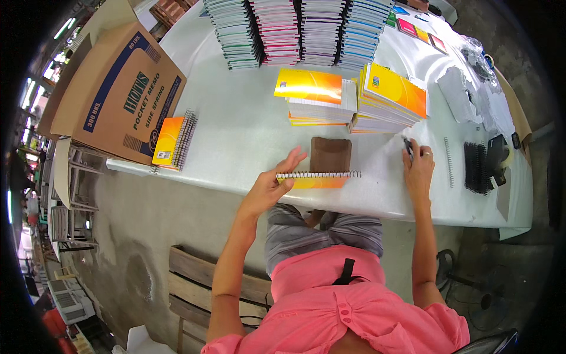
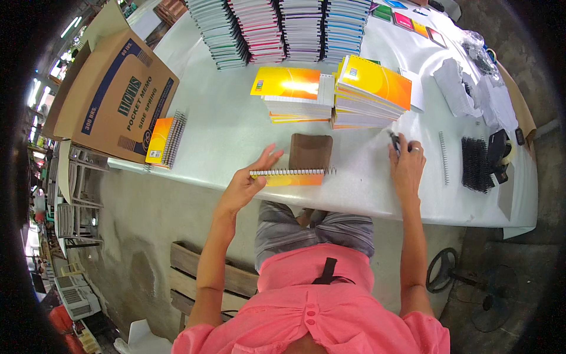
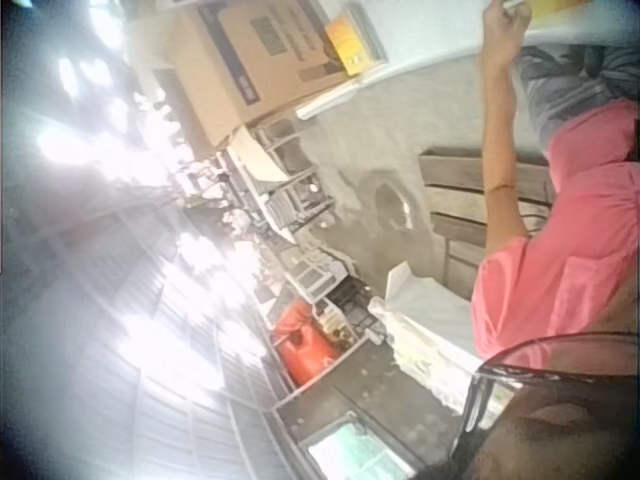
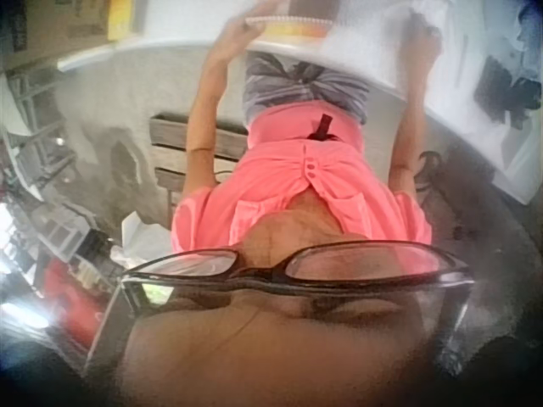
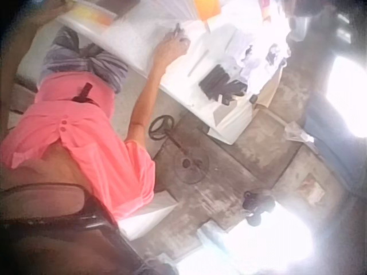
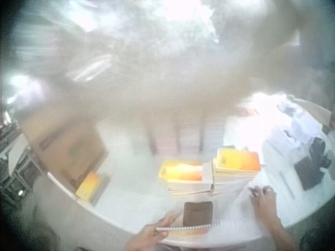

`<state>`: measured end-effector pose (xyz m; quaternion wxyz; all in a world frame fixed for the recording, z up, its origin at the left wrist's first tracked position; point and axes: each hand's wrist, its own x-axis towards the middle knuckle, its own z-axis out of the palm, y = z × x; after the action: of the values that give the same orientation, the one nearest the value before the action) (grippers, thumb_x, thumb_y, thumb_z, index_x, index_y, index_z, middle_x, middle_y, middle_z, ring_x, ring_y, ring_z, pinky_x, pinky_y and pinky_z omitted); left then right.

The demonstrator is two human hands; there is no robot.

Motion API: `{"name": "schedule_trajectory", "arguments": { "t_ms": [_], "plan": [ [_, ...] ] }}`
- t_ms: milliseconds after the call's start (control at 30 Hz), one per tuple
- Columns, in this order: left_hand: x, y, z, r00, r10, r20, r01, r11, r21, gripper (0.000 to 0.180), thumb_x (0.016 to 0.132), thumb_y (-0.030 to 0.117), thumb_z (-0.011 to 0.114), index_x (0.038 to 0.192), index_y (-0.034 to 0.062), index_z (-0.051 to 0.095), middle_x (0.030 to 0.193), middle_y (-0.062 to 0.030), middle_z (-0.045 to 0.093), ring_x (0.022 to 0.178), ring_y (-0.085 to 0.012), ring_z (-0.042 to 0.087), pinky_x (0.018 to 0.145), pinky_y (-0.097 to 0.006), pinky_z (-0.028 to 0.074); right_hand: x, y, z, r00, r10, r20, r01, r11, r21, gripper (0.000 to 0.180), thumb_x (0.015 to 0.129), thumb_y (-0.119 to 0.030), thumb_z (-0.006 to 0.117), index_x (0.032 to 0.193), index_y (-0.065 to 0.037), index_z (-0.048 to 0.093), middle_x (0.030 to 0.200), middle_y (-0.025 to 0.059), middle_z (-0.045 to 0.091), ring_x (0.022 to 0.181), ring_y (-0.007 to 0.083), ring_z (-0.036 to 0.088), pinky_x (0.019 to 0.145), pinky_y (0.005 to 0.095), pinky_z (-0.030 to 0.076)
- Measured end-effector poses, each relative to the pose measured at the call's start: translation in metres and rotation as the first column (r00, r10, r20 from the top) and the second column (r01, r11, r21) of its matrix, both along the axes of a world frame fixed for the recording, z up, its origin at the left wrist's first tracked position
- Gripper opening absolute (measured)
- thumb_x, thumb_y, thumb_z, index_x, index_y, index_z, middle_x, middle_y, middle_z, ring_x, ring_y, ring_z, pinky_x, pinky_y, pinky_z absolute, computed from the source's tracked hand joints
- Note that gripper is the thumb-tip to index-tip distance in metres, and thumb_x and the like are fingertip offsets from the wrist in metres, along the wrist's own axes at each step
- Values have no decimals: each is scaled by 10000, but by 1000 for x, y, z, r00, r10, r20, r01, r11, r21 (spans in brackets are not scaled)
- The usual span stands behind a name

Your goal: The person manually inserts spiral coils into stacks of paper and cardstock covers to assemble notebooks, then trims the ends of the wire coils using pliers.

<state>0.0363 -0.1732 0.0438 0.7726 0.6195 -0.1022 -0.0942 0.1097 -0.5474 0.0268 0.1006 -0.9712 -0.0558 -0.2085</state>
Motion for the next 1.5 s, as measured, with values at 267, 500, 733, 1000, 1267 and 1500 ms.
{"name": "schedule_trajectory", "arguments": {
  "t_ms": [267, 500, 733, 1000, 1267, 1500],
  "plan": [
    [-26, 21, 60, 919, 311, 243, -353, 923, 153, 591, 952, 321, 615, 1400, -35, 466, 1398, -142, 538, 1309, -249, 483, 1116, -361, 330, -71, 94, 73, 930, 353, 99, -348, 763, 544, 246, 871, -64, 668, 1090, 14, 589, 856, 161, 595, 703, 281, 603, 646, 379, 492],
    [-28, 32, -1, 808, 207, 551, -587, 348, 730, 528, 894, 251, 671, 1375, 86, 526, 1363, -117, 567, 1249, -339, 541, 1026, -422, 433, -84, 166, 55, 769, 634, 84, -588, 649, 483, 305, 849, -183, 712, 1077, -9, 609, 922, 142, 609, 831, 319, 612, 727, 405, 504],
    [-37, 15, -7, 815, 126, 566, -580, 169, 797, 652, 906, 128, 618, 1495, 110, 341, 1479, -100, 450, 1365, -363, 408, 1092, -564, 306, -71, 196, 31, 672, 733, 103, -724, 622, 298, 346, 852, -325, 698, 1012, -30, 614, 895, 98, 594, 833, 269, 593, 731, 370, 491],
    [-40, 16, -13, 798, 141, 585, -600, 110, 792, 763, 807, -33, 600, 1506, 84, 316, 1523, -94, 393, 1427, -399, 292, 1128, -594, 212, -62, 205, 31, 629, 772, 97, -765, 592, 254, 370, 844, -339, 707, 1051, -46, 615, 902, 91, 579, 845, 270, 579, 726, 375, 486],
    [-40, 13, -10, 808, 153, 569, -585, 82, 807, 795, 785, -64, 576, 1513, 129, 323, 1523, -75, 398, 1428, -389, 297, 1124, -597, 219, -58, 206, 34, 611, 789, 60, -784, 594, 180, 356, 846, -348, 693, 1017, -45, 617, 914, 85, 598, 870, 247, 591, 734, 372, 499],
    [-37, 14, -10, 779, 177, 601, -624, 136, 769, 833, 743, -129, 538, 1510, 121, 332, 1488, -80, 444, 1414, -383, 332, 1121, -596, 222, -53, 207, 27, 595, 793, 134, -798, 561, 219, 330, 847, -324, 703, 1006, -45, 626, 854, 80, 581, 800, 243, 602, 681, 368, 505]
  ]
}}
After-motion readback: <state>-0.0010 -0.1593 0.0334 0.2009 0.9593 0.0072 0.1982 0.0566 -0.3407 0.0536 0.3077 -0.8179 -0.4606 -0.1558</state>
